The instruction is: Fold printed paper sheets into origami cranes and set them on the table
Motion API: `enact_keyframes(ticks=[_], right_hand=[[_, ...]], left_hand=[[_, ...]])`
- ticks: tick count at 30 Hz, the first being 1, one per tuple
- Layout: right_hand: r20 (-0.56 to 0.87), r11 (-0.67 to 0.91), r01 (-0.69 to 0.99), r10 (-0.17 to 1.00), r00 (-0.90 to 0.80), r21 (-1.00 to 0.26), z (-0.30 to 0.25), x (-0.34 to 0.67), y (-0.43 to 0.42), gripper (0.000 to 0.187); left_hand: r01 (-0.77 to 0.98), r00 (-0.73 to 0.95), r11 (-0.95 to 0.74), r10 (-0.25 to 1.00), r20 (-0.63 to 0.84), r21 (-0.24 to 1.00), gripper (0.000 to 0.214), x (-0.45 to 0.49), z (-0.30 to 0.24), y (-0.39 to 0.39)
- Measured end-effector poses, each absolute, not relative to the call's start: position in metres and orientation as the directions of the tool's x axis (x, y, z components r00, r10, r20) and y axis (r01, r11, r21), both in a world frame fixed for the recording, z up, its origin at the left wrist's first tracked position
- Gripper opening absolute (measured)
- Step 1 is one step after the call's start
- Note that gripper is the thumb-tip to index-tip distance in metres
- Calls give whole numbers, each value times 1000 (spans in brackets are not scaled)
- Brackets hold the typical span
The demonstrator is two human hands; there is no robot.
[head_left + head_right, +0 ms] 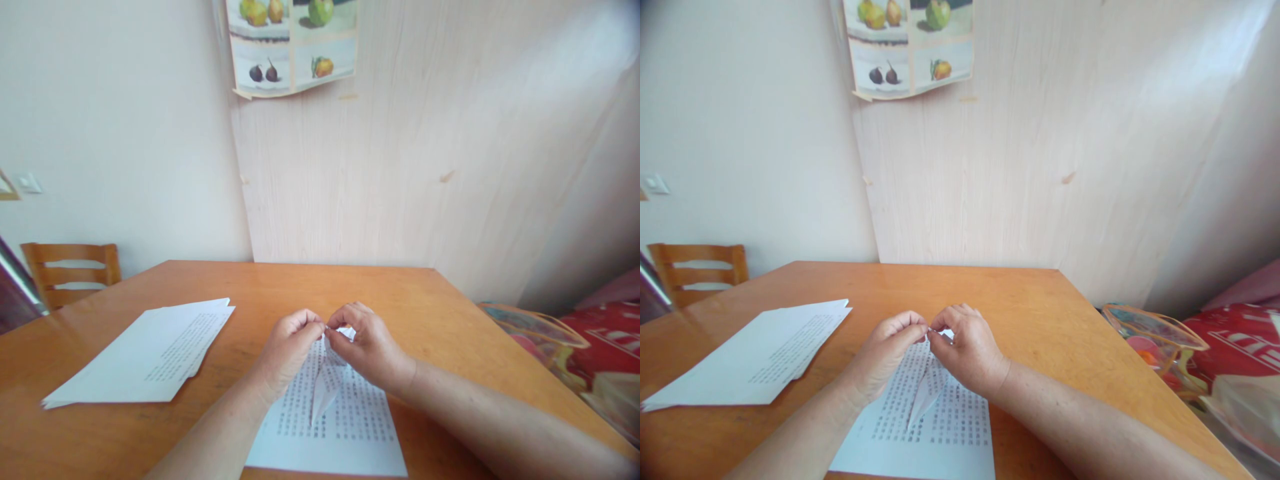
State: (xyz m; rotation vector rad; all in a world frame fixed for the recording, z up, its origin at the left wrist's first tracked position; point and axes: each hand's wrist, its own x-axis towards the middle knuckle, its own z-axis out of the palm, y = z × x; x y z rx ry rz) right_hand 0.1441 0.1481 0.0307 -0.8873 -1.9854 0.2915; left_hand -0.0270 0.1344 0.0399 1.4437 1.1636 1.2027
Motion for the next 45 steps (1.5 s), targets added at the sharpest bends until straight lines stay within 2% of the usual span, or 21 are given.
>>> enact_keyframes(ticks=[12, 22, 26, 32, 35, 45], right_hand=[[649, 712, 448, 692, -316, -540, 30, 143, 148, 11], [663, 727, 446, 675, -325, -521, 29, 144, 151, 10], [661, 733, 452, 668, -341, -508, 29, 144, 150, 10], [651, 731, 457, 672, -353, -506, 30, 144, 150, 9], [653, 735, 464, 667, -358, -495, 30, 144, 150, 7], [663, 744, 488, 650, -371, -456, 30, 146, 152, 9]], left_hand=[[197, 117, -220, 973, 200, 955, 12, -30, 37, 137], [354, 121, -377, 926, 358, 856, 5, -30, 39, 136], [459, 139, -456, 884, 446, 762, 5, -33, 38, 139], [655, 210, -557, 784, 584, 511, 8, -38, 38, 141], [705, 223, -561, 757, 614, 435, 8, -38, 39, 140], [670, 253, -587, 757, 603, 455, 11, -42, 38, 141]])
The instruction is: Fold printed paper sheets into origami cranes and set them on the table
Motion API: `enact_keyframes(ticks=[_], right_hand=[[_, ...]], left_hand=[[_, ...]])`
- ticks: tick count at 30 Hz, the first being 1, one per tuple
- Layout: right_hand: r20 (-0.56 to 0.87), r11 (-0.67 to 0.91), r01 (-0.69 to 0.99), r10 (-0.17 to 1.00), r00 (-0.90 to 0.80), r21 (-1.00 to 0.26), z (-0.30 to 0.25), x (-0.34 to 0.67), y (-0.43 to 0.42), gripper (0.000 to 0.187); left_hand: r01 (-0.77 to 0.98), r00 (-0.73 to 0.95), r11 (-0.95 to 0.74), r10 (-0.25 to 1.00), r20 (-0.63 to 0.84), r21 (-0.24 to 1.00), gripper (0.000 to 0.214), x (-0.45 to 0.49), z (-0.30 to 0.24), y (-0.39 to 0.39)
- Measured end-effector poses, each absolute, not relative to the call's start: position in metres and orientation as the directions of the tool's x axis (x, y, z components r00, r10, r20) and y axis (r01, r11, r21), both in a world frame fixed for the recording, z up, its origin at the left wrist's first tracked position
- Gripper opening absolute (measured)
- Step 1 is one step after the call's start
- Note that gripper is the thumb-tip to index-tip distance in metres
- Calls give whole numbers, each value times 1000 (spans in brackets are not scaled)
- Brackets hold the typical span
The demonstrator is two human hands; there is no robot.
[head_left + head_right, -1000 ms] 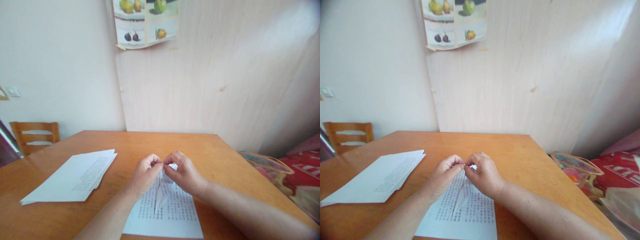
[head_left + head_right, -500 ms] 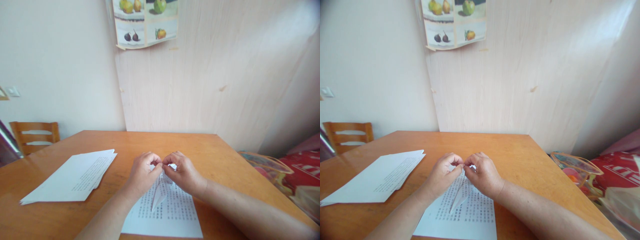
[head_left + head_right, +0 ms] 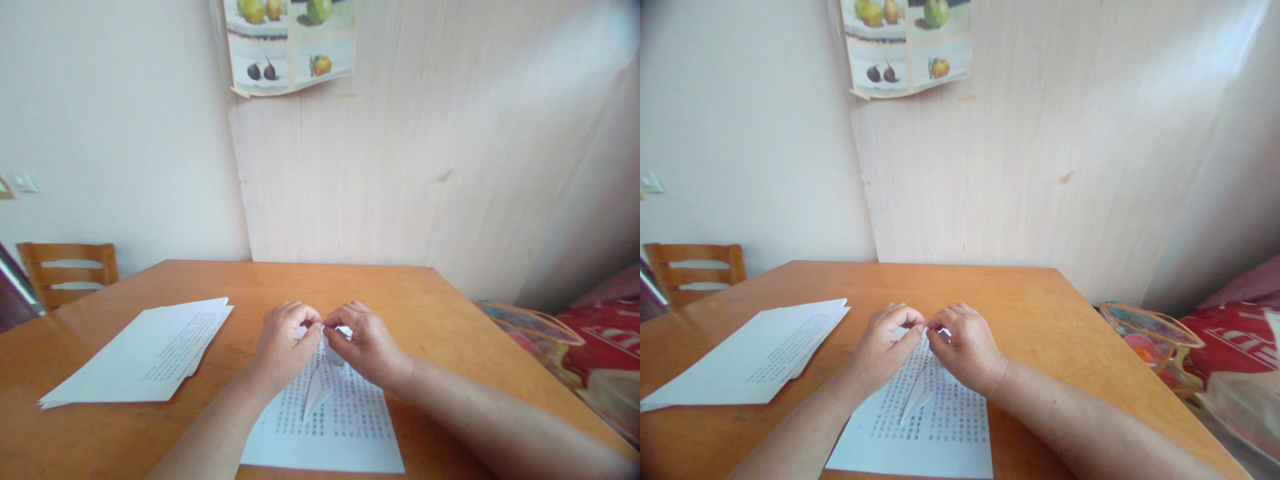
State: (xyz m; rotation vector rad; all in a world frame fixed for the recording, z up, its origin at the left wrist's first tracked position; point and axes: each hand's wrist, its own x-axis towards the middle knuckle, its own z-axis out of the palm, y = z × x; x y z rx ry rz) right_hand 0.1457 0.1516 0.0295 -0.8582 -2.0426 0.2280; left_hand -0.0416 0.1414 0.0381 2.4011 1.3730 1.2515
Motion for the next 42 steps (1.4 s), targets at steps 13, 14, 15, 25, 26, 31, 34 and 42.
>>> enact_keyframes(ticks=[13, 14, 15, 25, 26, 31, 34, 42], right_hand=[[658, 744, 487, 651, -378, -457, 29, 145, 151, 9], [657, 744, 490, 652, -379, -455, 29, 145, 151, 9], [655, 742, 493, 653, -380, -454, 30, 145, 151, 9], [647, 733, 504, 663, -378, -457, 30, 145, 150, 6], [647, 732, 508, 663, -376, -454, 30, 145, 151, 6], [637, 722, 526, 671, -379, -448, 30, 146, 151, 6], [628, 715, 535, 679, -380, -450, 30, 146, 151, 5], [613, 710, 530, 689, -386, -464, 29, 145, 151, 6]], left_hand=[[763, 287, -574, 713, 640, 297, 5, -40, 44, 136], [768, 287, -571, 713, 640, 291, 5, -40, 44, 136], [771, 287, -568, 714, 639, 288, 5, -39, 44, 136], [766, 256, -550, 736, 627, 333, 10, -38, 42, 139], [764, 255, -550, 738, 625, 337, 10, -38, 42, 139], [757, 258, -554, 741, 620, 346, 10, -39, 41, 140], [750, 260, -555, 748, 611, 361, 11, -40, 38, 142], [682, 207, -531, 800, 563, 503, 13, -37, 30, 144]])
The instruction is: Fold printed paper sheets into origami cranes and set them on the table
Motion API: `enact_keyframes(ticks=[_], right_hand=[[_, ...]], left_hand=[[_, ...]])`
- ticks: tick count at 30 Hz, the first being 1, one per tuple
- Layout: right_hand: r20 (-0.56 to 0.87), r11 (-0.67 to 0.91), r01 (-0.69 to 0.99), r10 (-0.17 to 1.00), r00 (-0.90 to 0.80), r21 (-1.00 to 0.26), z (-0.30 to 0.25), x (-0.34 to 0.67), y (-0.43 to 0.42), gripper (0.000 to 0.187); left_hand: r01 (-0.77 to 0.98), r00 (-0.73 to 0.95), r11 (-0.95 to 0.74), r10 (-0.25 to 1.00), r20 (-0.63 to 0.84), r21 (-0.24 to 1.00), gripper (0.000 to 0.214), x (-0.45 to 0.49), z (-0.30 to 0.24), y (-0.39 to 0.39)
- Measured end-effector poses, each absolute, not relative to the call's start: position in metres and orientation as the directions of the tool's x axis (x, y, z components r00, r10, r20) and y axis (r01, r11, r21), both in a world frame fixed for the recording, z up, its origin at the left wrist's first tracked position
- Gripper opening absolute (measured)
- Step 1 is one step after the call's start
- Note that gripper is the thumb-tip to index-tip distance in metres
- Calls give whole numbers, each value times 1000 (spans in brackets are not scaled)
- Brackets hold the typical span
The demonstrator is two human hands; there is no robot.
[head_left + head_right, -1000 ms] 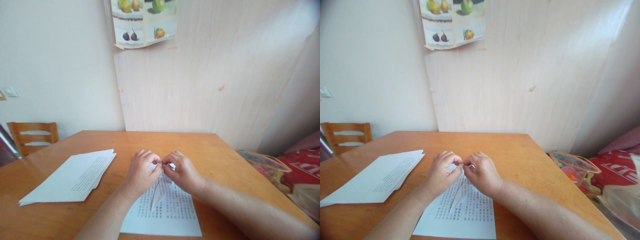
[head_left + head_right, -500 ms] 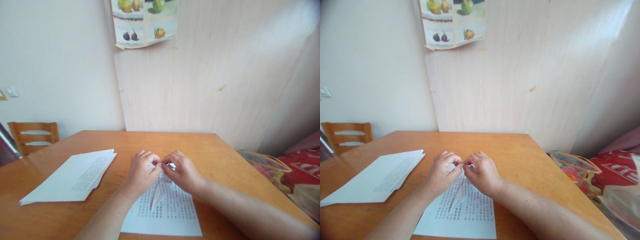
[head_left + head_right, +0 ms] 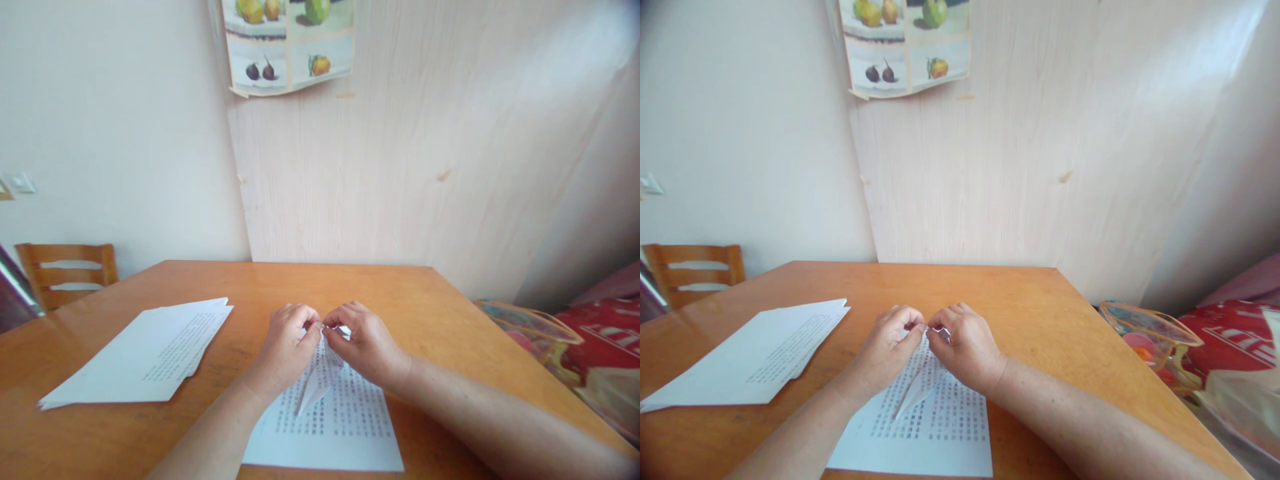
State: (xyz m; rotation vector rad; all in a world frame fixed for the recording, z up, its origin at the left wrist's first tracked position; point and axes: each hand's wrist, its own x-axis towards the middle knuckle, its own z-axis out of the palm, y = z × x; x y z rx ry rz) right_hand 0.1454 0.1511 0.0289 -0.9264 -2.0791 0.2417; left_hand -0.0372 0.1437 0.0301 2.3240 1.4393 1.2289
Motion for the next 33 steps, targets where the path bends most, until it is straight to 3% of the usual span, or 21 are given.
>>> enact_keyframes(ticks=[9, 16, 25, 33], right_hand=[[510, 580, 692, 788, -344, -430, 32, 145, 152, 9], [511, 615, 667, 768, -386, -420, 29, 146, 153, 5], [490, 616, 632, 778, -394, -470, 28, 146, 153, 4], [469, 604, 596, 794, -387, -530, 25, 146, 154, 3]], left_hand=[[540, 149, -485, 859, 489, 687, 13, -38, 33, 145], [333, 121, -372, 928, 352, 866, 18, -36, 39, 142], [231, 80, -198, 980, 185, 952, 24, -32, 38, 139], [154, 85, -147, 987, 135, 977, 24, -32, 40, 138]])
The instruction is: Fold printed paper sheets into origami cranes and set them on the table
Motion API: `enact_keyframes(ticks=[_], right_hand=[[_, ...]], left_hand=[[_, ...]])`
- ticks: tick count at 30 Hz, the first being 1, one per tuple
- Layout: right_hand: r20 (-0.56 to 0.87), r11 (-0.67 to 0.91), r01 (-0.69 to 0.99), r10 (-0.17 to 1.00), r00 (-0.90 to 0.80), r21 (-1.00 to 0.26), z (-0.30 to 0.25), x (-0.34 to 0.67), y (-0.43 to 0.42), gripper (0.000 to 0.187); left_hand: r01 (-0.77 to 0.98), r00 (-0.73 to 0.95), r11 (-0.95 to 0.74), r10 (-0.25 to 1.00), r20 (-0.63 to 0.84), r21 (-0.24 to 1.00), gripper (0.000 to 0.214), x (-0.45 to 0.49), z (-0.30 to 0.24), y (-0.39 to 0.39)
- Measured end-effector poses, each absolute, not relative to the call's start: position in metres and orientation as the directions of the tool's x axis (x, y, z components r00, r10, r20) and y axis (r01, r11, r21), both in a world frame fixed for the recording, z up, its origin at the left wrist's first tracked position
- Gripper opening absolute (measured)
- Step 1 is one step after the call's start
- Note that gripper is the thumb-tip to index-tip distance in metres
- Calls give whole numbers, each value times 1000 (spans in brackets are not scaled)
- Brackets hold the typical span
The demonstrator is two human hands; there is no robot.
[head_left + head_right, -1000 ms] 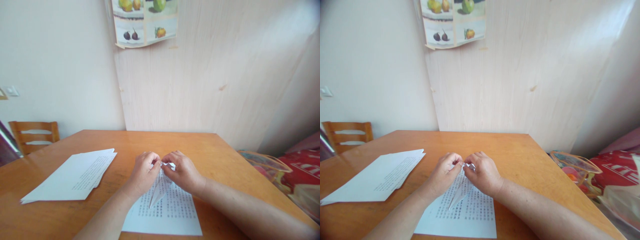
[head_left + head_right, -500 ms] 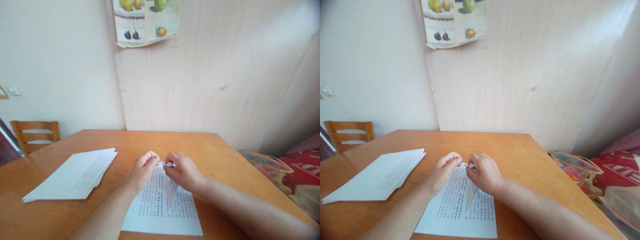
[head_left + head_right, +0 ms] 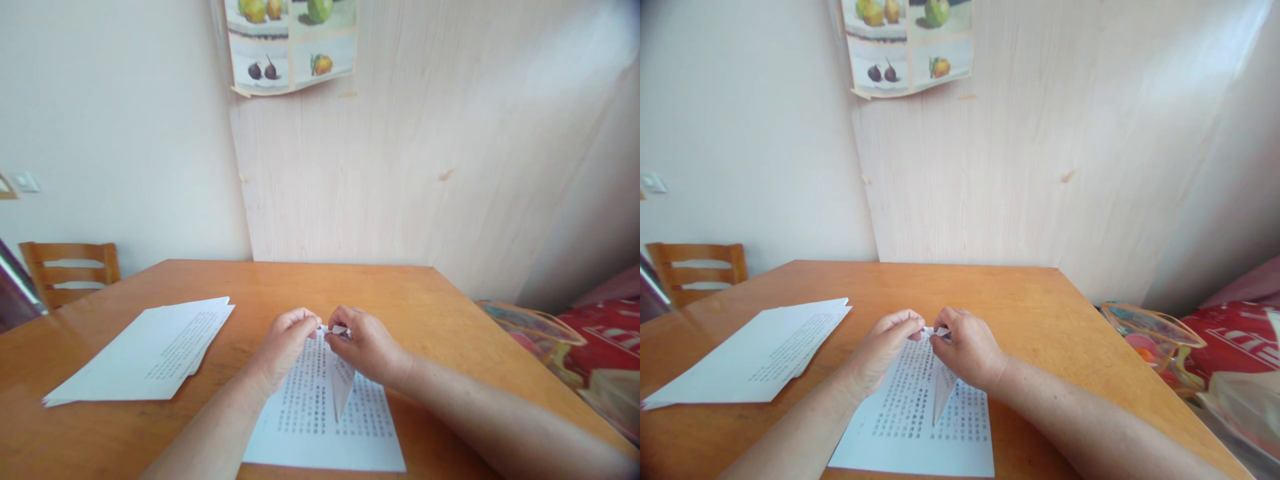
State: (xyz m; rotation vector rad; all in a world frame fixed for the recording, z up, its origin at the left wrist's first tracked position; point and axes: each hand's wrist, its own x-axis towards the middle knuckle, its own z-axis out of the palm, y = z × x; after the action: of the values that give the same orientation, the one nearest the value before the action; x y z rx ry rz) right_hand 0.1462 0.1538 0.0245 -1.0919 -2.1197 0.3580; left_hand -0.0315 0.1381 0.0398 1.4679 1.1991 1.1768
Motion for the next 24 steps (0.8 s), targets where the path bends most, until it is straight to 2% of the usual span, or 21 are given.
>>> enact_keyframes(ticks=[13, 24], right_hand=[[426, 555, 570, 831, -358, -606, 19, 146, 160, 3], [410, 550, 571, 835, -367, -609, 22, 146, 158, 3]], left_hand=[[95, 86, -115, 990, 107, 989, 23, -33, 36, 141], [70, 75, -73, 995, 68, 995, 27, -33, 33, 142]])
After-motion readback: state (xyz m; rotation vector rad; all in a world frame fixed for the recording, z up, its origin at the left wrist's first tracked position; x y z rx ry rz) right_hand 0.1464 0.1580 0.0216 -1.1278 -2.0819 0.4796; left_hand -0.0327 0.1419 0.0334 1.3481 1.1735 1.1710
